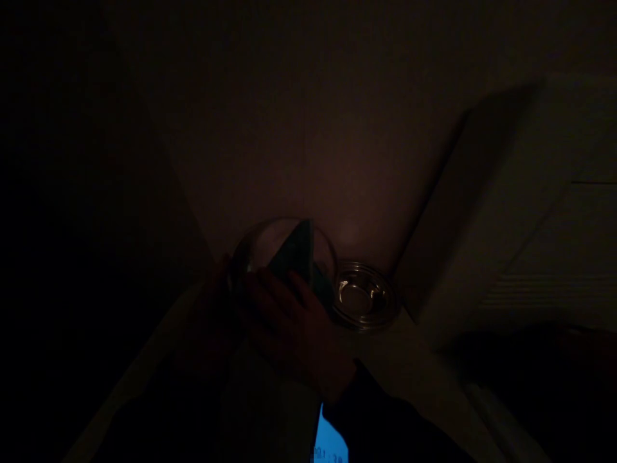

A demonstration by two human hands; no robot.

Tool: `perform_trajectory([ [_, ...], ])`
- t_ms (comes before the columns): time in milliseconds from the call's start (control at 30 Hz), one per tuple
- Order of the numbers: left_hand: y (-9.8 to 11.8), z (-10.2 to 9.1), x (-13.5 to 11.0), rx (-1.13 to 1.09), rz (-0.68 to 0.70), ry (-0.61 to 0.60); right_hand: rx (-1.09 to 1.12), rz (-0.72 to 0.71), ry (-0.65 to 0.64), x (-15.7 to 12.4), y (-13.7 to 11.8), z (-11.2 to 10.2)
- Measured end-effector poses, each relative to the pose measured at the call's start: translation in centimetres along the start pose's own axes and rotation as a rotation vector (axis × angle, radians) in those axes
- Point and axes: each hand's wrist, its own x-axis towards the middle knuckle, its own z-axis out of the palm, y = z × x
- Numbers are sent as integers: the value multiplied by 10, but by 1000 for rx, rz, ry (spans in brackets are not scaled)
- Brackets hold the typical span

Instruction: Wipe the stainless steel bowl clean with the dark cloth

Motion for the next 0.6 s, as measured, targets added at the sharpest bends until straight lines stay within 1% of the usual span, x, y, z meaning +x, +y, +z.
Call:
perform_trajectory([
  [67, 9, 7, 2, -157, -167, -105, 15, -49, -6, -3, 5, -2],
  [100, 11, 9, 2, -232, -205, -125, 19, -57, 7, -6, 10, -3],
  [167, 11, 9, 1, -292, -128, -103, 15, -63, 34, -17, 20, -5],
  [267, -3, 3, -3, -255, 10, -66, -1, -73, 73, -30, 33, -8],
  [333, -12, 1, -5, -323, 5, -66, -2, -67, 82, -31, 36, -9],
  [367, -14, 1, -6, -345, -1, -105, 0, -56, 82, -29, 36, -9],
  [433, -12, 7, -6, -422, -60, -146, 7, -41, 56, -22, 32, -9],
  [467, -9, 11, -6, -470, -115, -167, 10, -37, 33, -18, 29, -8],
  [533, 0, 21, -5, -594, -308, -181, 22, -34, 3, -9, 23, -7],
  [567, 3, 26, -5, -639, -367, -189, 32, -33, -13, -5, 21, -7],
  [600, 6, 29, -5, -669, -394, -174, 44, -28, -27, 0, 20, -6],
])
